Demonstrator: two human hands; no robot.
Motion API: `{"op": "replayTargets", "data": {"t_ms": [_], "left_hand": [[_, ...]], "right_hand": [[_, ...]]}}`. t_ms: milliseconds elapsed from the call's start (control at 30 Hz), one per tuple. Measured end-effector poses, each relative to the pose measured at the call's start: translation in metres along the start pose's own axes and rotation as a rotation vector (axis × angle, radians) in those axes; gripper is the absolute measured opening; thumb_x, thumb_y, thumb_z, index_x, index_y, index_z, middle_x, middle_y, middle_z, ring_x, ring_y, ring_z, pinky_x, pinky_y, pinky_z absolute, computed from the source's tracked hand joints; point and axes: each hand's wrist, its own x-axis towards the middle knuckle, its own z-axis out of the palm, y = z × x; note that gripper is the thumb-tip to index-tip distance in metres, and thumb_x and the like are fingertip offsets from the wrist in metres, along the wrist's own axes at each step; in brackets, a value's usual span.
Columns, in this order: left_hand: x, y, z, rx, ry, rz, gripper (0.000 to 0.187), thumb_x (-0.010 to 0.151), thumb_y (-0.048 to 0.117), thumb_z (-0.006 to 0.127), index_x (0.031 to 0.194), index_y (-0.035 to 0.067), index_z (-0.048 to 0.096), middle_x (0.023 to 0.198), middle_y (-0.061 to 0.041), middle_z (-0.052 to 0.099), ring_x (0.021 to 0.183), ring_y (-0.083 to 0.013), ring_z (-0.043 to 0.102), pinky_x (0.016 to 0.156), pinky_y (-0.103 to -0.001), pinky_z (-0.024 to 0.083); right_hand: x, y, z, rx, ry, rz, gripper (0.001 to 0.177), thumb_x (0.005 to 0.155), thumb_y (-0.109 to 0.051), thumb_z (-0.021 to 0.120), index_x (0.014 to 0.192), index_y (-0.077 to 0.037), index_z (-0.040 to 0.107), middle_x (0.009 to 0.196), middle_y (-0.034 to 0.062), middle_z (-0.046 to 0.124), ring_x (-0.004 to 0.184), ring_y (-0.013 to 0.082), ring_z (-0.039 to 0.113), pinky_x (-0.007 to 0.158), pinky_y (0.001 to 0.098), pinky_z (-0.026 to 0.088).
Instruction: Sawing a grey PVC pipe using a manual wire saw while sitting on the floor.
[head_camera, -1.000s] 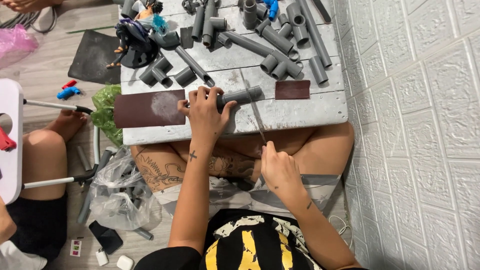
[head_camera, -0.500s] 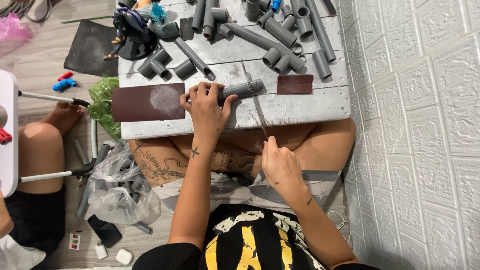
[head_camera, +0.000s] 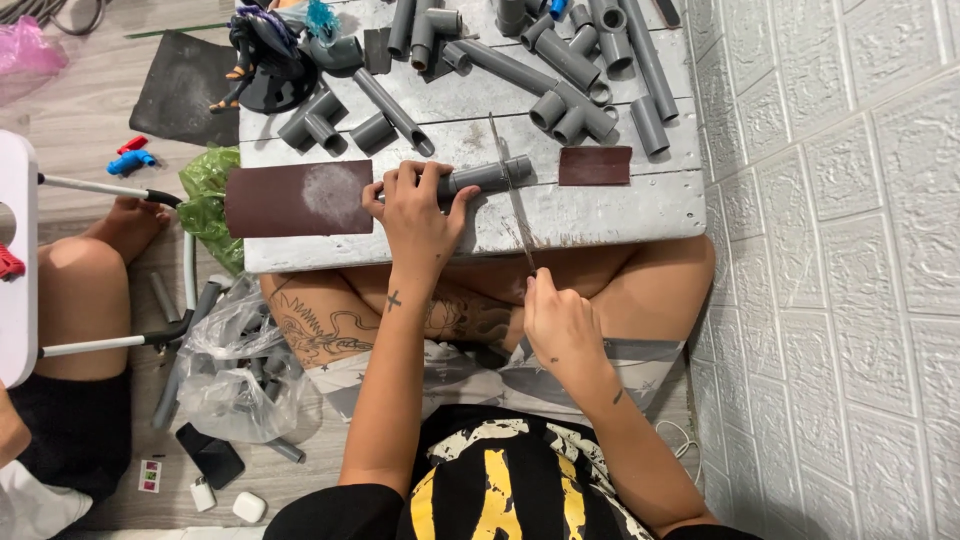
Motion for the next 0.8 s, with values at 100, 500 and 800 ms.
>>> {"op": "replayTargets", "data": {"t_ms": [100,500,800], "left_hand": [[0.001,0.002,-0.003,-0.006,0.005,0.002,0.033,0.089,0.044,0.080,0.105,0.018,0.067,0.095,-0.003,0.056,0.099,-0.0259,0.057,0.097,-0.052,0.027],[0.007,0.006,-0.012,-0.096,0.051,0.007,0.034,0.083,0.044,0.084,0.099,0.019,0.069,0.088,-0.001,0.052,0.088,-0.0265,0.056,0.095,-0.050,0.033],[0.006,0.009,-0.014,-0.067,0.056,-0.013,0.034,0.083,0.047,0.083,0.099,0.020,0.070,0.088,-0.002,0.055,0.087,-0.0264,0.058,0.095,-0.048,0.036]], "right_hand": [[-0.002,-0.006,-0.008,0.016,0.006,-0.007,0.046,0.109,-0.032,0.033,0.129,-0.001,0.060,0.065,0.0240,0.069,0.065,0.0432,0.074,0.059,0.0514,0.059],[0.008,-0.011,-0.009,-0.008,-0.004,-0.061,0.047,0.110,-0.029,0.034,0.135,0.006,0.054,0.072,0.0277,0.068,0.070,0.0479,0.073,0.060,0.0581,0.059],[-0.016,-0.006,-0.011,0.041,-0.072,-0.029,0.044,0.110,-0.031,0.031,0.130,0.002,0.053,0.072,0.0284,0.068,0.071,0.0486,0.073,0.061,0.0552,0.059]]}}
